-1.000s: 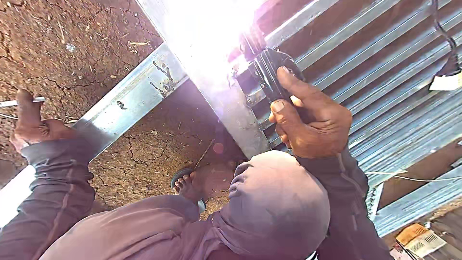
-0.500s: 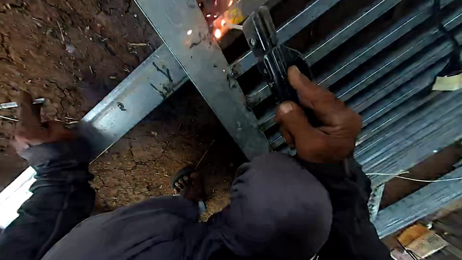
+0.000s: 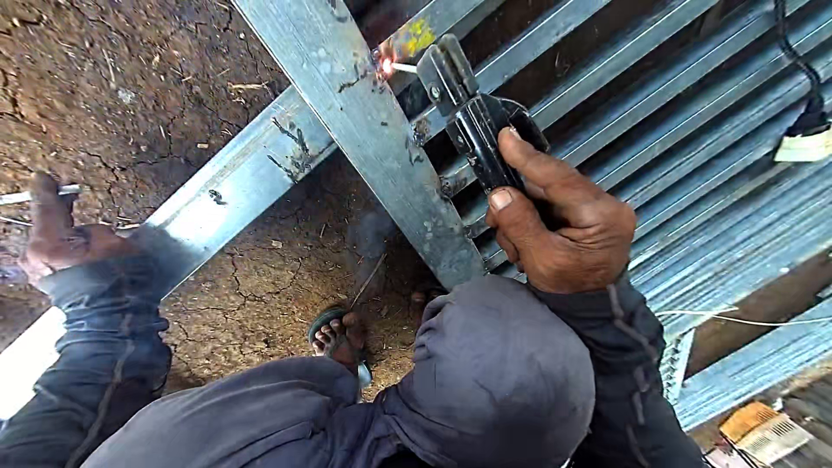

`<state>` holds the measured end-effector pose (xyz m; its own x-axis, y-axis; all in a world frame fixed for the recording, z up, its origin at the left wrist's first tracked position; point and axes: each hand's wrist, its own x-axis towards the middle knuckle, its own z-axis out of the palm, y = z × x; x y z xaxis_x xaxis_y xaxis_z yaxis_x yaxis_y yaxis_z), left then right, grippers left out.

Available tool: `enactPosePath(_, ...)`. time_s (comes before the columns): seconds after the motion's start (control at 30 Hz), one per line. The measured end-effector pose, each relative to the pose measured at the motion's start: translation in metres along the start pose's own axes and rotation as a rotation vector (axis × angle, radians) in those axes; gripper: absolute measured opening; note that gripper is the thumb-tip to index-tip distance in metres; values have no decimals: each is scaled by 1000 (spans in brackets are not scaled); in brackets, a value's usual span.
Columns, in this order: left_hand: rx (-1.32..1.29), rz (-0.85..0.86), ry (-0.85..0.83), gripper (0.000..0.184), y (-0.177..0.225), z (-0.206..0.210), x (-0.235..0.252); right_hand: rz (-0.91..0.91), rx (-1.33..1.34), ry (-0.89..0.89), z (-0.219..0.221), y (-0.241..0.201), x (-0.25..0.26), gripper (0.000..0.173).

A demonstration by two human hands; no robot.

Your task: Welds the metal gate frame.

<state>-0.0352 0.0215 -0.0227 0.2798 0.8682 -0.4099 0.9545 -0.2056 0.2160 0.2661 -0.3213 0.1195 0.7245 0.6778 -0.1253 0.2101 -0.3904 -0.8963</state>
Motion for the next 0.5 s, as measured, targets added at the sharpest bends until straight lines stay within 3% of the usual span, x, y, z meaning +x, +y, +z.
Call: enactPosePath(0.5,-7,57,58,61,-16,10,6,13,9,1,1,1,0,42)
